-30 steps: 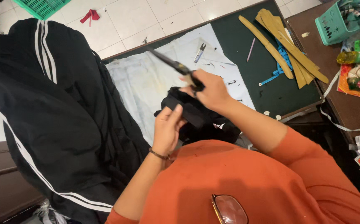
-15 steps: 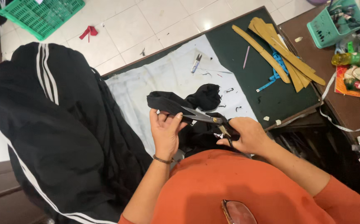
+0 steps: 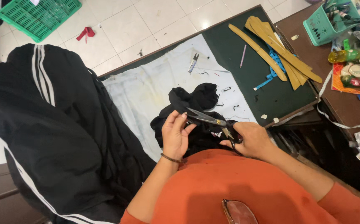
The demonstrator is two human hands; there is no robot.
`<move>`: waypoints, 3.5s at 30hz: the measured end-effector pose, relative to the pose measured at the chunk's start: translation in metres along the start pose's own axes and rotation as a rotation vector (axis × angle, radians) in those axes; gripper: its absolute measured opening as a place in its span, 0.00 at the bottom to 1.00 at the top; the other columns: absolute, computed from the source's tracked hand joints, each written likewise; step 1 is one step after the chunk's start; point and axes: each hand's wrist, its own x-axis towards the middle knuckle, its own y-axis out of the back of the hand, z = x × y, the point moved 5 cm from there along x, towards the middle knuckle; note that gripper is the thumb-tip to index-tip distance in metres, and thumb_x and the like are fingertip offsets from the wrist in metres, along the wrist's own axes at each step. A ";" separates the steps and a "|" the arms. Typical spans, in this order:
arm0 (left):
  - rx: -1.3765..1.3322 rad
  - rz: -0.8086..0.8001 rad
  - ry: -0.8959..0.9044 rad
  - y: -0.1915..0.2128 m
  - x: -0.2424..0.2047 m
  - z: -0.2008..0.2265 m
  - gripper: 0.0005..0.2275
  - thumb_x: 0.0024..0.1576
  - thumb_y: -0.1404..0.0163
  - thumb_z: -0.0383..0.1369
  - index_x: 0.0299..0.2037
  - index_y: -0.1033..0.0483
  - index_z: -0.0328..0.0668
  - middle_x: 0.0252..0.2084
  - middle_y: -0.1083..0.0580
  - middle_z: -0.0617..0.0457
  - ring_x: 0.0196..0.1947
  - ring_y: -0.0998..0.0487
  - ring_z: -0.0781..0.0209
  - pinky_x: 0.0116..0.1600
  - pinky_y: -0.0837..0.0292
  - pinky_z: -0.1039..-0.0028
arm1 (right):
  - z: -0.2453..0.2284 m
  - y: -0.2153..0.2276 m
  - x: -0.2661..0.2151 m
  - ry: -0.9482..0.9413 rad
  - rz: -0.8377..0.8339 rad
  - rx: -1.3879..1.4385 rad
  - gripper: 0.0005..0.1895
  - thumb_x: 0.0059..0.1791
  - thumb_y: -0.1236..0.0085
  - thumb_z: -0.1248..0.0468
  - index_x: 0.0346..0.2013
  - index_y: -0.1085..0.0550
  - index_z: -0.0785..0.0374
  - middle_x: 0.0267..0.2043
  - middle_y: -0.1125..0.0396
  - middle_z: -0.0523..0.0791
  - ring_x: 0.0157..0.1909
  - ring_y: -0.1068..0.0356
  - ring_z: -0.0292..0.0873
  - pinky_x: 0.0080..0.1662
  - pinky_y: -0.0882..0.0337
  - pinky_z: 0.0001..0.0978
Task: The person uses scissors to cut a piece of black fabric on a table. They trim the edges and remove small pieces of fabric, occasionally adjusting the material with their hands. The workspace includes various sewing tools and materials.
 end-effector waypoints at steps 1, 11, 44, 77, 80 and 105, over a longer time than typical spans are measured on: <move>-0.007 -0.025 0.028 0.000 0.002 -0.005 0.10 0.58 0.45 0.21 0.48 0.22 0.39 0.38 0.23 0.54 0.39 0.17 0.59 0.40 0.12 0.63 | 0.001 -0.001 -0.003 -0.013 0.006 -0.012 0.31 0.39 0.37 0.30 0.22 0.35 0.51 0.20 0.39 0.42 0.29 0.29 0.47 0.37 0.30 0.37; 0.071 -0.113 0.006 -0.034 -0.012 -0.002 0.16 0.53 0.42 0.17 0.51 0.23 0.38 0.43 0.23 0.55 0.40 0.18 0.61 0.43 0.12 0.63 | 0.003 0.010 -0.013 -0.074 0.092 0.046 0.30 0.39 0.35 0.32 0.20 0.37 0.50 0.18 0.41 0.41 0.26 0.30 0.45 0.34 0.31 0.35; 0.178 -0.084 -0.056 -0.038 -0.023 -0.014 0.19 0.53 0.42 0.15 0.54 0.24 0.40 0.42 0.26 0.59 0.38 0.19 0.66 0.40 0.12 0.68 | 0.003 -0.026 -0.031 -0.206 -0.044 -0.005 0.30 0.41 0.39 0.30 0.22 0.36 0.49 0.17 0.36 0.41 0.28 0.26 0.45 0.32 0.29 0.35; 0.264 -0.057 -0.044 -0.041 -0.027 -0.023 0.24 0.54 0.42 0.17 0.61 0.26 0.43 0.43 0.29 0.60 0.37 0.22 0.70 0.41 0.12 0.68 | -0.011 -0.014 -0.029 -0.212 0.006 -0.064 0.32 0.39 0.41 0.26 0.22 0.36 0.49 0.17 0.38 0.39 0.27 0.27 0.44 0.33 0.30 0.32; 0.253 -0.060 -0.019 -0.038 -0.027 -0.033 0.24 0.54 0.42 0.17 0.62 0.27 0.43 0.43 0.30 0.60 0.37 0.22 0.69 0.42 0.12 0.66 | -0.003 -0.022 -0.033 -0.237 -0.024 -0.040 0.32 0.41 0.41 0.28 0.23 0.36 0.51 0.17 0.38 0.41 0.28 0.27 0.46 0.33 0.30 0.35; 0.480 0.025 0.286 -0.007 0.065 -0.031 0.20 0.60 0.48 0.51 0.39 0.22 0.38 0.26 0.24 0.51 0.19 0.22 0.63 0.25 0.21 0.77 | 0.020 -0.043 -0.077 -0.247 -0.019 0.072 0.28 0.43 0.40 0.34 0.23 0.36 0.52 0.19 0.36 0.45 0.28 0.27 0.52 0.32 0.29 0.42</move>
